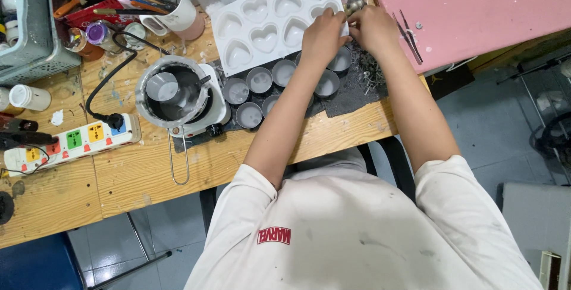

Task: Preparing small candle molds by placing decorative elements inside using tweezers.

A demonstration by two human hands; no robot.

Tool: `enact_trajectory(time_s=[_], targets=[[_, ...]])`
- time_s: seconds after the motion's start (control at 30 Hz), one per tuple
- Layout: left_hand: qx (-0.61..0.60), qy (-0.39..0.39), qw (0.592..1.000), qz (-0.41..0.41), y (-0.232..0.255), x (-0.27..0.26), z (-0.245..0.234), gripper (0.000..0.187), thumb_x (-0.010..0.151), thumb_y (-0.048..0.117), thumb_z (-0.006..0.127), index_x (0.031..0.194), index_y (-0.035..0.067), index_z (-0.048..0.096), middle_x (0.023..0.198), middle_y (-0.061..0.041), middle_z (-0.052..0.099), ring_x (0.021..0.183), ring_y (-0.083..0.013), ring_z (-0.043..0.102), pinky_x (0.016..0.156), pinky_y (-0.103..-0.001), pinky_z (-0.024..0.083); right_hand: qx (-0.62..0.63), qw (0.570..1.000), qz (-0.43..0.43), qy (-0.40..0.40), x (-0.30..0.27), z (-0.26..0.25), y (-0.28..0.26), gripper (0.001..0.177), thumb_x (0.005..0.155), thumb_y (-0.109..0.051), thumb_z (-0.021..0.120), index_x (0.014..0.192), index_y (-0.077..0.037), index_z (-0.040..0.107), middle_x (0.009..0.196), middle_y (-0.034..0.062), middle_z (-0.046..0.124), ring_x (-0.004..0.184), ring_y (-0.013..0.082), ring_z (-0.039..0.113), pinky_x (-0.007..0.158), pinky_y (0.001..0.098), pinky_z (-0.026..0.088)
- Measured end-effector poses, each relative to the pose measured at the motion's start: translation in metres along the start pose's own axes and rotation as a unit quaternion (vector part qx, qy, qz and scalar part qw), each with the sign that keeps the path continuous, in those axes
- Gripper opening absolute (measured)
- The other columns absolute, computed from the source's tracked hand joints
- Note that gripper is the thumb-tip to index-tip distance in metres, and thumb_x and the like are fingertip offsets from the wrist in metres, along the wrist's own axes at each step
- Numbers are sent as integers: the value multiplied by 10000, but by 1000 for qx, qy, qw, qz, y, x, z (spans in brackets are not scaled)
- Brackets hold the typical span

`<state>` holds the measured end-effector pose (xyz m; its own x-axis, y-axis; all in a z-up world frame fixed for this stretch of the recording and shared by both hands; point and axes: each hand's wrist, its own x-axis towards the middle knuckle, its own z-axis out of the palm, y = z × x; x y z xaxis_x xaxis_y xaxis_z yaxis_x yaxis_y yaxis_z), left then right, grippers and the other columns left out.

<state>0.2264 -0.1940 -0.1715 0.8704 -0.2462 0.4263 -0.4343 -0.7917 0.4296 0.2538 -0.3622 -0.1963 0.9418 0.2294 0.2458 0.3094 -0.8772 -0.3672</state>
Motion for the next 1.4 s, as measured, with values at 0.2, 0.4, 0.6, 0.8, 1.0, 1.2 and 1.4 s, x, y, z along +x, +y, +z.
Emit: enact_trajectory(time_s=[0.2,0.4,0.6,0.8,1.0,1.2,1.4], targets=[[52,-35,998,12,-26,5,15,172,797,123,810,905,82,683,1007,-110,650,938,-326,688,742,-476,570,18,999,-28,28,0,4,1,112,861,-151,825,966,-116,806,1040,104,735,935,319,713,777,454,566],[64,-10,997,31,-16,3,-1,264,627,182,787,842,60,694,941,-121,663,882,-337,697,676,-466,571,209,970,-47,113,1,-2,18,94,981,-100,811,1029,-40,757,1067,161,685,880,236,730,785,364,603],[-8,23,997,-75,-15,0,-16,177,885,235,708,826,68,695,915,-125,667,796,-352,699,694,-470,559,283,953,25,105,-12,-23,35,54,1032,-76,760,1064,-42,733,969,75,771,864,141,744,770,277,591],[-34,32,995,-85,-16,-4,-17,151,860,204,721,828,62,680,914,-121,663,798,-349,693,674,-463,551,202,979,-22,36,-26,-39,24,219,880,-72,828,1087,-52,761,948,104,736,826,197,700,770,336,567],[-18,-3,995,-98,-22,-4,-4,139,869,194,726,879,68,667,955,-120,658,826,-338,702,703,-456,554,85,996,-3,-8,-24,-29,21,229,811,-112,860,1032,-86,806,963,124,728,866,292,696,774,432,551],[-25,1,1000,-7,3,-4,-10,191,812,166,733,990,103,704,1059,-78,635,997,-312,642,703,-447,548,69,996,-40,-45,-22,-18,26,258,784,-109,873,1035,-90,817,980,171,714,905,341,697,822,452,554],[123,-59,990,46,-5,-4,47,249,829,132,626,990,200,804,1198,-45,620,1150,-281,536,847,-464,480,45,992,-110,-44,-23,-15,28,227,817,-64,836,1042,-89,817,968,199,694,936,385,679,886,472,544]])
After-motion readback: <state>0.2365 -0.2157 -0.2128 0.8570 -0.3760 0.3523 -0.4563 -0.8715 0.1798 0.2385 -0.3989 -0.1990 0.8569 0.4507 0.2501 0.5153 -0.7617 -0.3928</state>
